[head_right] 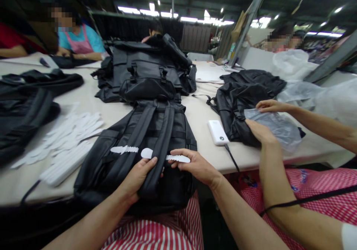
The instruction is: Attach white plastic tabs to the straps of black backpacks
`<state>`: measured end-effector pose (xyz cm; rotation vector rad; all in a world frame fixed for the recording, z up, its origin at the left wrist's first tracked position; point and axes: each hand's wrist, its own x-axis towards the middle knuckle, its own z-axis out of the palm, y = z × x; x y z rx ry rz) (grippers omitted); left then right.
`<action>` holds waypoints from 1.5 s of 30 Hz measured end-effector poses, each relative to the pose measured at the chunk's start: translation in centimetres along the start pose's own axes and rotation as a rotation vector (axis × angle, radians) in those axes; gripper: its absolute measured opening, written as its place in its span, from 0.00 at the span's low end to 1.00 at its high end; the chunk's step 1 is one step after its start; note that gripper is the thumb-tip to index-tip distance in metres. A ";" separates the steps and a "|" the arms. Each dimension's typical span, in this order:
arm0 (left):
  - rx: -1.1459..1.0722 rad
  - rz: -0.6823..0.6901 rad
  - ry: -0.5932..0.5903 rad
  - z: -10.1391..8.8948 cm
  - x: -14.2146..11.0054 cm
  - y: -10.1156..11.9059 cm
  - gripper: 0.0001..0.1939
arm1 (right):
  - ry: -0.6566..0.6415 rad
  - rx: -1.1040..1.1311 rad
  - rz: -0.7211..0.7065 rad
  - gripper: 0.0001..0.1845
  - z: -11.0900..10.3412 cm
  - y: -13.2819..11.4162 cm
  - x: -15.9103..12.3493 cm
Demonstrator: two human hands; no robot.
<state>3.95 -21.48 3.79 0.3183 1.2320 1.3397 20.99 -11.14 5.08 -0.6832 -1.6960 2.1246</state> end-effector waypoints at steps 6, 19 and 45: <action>0.039 0.013 0.000 -0.2 -0.1 -0.3 0.11 | 0.181 -0.171 -0.196 0.09 0.6 0.5 1.1; 0.513 0.459 0.150 0.5 1.0 -1.5 0.14 | 0.199 -0.812 -0.199 0.09 4.8 -0.9 5.1; 0.708 0.218 0.113 -0.8 1.4 0.5 0.10 | 0.428 -0.709 -0.106 0.05 5.4 2.9 5.7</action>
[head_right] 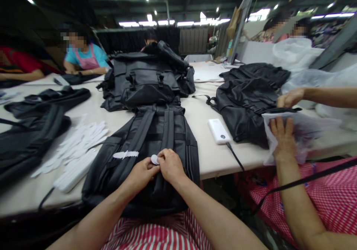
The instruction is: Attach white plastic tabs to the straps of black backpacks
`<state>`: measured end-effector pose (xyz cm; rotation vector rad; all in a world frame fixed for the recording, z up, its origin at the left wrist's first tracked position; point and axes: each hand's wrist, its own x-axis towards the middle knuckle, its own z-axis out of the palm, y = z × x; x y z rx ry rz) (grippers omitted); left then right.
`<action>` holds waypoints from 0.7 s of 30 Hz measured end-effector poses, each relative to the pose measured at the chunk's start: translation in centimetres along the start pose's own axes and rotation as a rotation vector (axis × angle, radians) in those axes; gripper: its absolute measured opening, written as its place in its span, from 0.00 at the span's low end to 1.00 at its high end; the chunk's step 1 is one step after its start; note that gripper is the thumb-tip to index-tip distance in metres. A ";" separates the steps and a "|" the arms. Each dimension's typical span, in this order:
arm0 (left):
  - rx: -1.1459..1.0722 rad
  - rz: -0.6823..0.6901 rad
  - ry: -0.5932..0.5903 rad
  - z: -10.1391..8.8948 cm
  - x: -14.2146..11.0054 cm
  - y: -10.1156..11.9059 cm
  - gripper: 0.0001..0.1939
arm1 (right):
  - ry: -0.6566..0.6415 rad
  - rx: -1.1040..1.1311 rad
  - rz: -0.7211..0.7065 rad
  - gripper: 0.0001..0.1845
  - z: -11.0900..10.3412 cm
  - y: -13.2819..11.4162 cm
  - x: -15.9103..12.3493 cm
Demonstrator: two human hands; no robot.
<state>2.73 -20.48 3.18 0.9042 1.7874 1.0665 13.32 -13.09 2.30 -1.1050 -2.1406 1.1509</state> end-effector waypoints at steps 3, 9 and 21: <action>-0.026 -0.082 0.041 -0.3 0.1 0.0 0.11 | 0.000 -0.011 -0.020 0.06 0.1 0.0 0.0; -0.134 -0.131 0.145 0.0 0.2 0.0 0.09 | 0.012 0.003 -0.002 0.06 0.1 0.3 0.0; -0.186 -0.082 0.255 0.3 0.2 -0.7 0.07 | 0.020 -0.100 0.004 0.06 0.2 0.0 0.3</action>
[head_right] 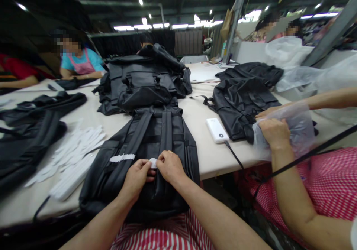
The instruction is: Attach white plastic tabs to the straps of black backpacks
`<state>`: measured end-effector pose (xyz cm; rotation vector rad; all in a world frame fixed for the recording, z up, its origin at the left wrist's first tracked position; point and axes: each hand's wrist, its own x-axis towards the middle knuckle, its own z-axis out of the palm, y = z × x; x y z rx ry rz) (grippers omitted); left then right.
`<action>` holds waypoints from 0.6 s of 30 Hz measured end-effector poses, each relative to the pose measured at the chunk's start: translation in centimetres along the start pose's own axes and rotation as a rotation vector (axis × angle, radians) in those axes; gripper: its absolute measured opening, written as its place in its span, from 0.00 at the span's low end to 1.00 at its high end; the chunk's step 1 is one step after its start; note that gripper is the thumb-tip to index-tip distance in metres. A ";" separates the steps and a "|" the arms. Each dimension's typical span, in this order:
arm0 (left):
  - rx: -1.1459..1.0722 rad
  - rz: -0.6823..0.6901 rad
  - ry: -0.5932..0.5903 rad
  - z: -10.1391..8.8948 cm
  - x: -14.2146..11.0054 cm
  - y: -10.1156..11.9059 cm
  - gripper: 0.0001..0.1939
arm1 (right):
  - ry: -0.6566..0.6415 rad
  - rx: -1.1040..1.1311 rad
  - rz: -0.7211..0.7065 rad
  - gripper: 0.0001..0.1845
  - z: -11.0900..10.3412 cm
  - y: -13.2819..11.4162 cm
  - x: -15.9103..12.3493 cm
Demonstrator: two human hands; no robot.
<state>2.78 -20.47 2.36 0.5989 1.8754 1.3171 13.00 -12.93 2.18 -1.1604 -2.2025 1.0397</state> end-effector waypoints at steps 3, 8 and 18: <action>0.013 0.030 -0.008 0.0 0.0 -0.1 0.07 | 0.009 -0.036 0.002 0.06 0.1 -0.2 0.0; 0.017 0.092 -0.020 -0.2 0.0 -0.7 0.10 | -0.011 -0.051 0.009 0.05 0.1 0.0 0.2; -0.007 0.109 -0.070 -0.4 -0.3 -0.7 0.14 | -0.034 -0.008 -0.045 0.06 0.1 0.4 0.2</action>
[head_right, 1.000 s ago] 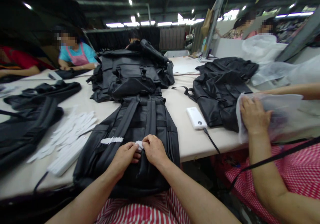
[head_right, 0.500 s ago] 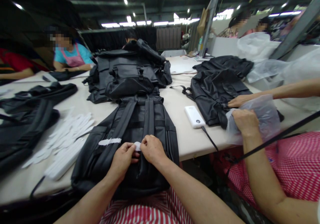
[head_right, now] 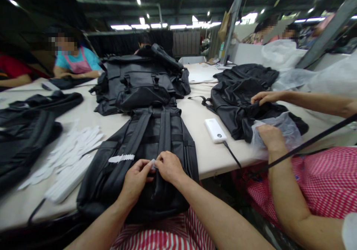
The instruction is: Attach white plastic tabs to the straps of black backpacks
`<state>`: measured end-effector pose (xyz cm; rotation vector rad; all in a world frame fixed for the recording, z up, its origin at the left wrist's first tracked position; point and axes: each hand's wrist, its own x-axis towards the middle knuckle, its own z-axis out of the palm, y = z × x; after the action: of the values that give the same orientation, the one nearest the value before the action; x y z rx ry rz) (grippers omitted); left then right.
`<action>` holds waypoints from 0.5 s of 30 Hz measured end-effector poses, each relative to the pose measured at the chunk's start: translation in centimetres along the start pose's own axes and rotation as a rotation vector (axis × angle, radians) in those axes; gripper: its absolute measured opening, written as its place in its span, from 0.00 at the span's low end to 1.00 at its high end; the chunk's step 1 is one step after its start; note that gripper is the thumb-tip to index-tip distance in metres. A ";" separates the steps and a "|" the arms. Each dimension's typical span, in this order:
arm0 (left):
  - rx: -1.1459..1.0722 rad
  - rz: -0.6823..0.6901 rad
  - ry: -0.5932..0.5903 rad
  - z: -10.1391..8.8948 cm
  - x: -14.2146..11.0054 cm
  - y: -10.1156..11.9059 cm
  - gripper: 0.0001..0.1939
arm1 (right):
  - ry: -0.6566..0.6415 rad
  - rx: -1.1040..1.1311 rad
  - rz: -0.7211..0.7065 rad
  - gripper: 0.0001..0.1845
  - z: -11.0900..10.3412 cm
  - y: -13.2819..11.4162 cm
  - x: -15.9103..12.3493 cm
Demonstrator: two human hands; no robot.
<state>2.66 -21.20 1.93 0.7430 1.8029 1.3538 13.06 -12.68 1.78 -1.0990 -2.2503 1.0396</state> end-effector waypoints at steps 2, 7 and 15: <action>-0.034 -0.036 -0.033 -0.2 0.0 0.2 0.14 | -0.014 0.035 -0.035 0.07 -0.1 0.1 0.0; -0.155 -0.140 -0.031 -0.3 0.3 0.1 0.12 | -0.028 0.096 -0.081 0.11 -0.5 0.3 -0.3; -0.115 -0.236 -0.087 0.0 0.9 0.4 0.14 | 0.047 0.178 -0.032 0.12 -0.3 -0.2 -0.9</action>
<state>2.17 -20.42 2.14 0.5026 1.6719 1.2378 13.65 -13.36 2.09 -0.9994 -2.0867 1.1634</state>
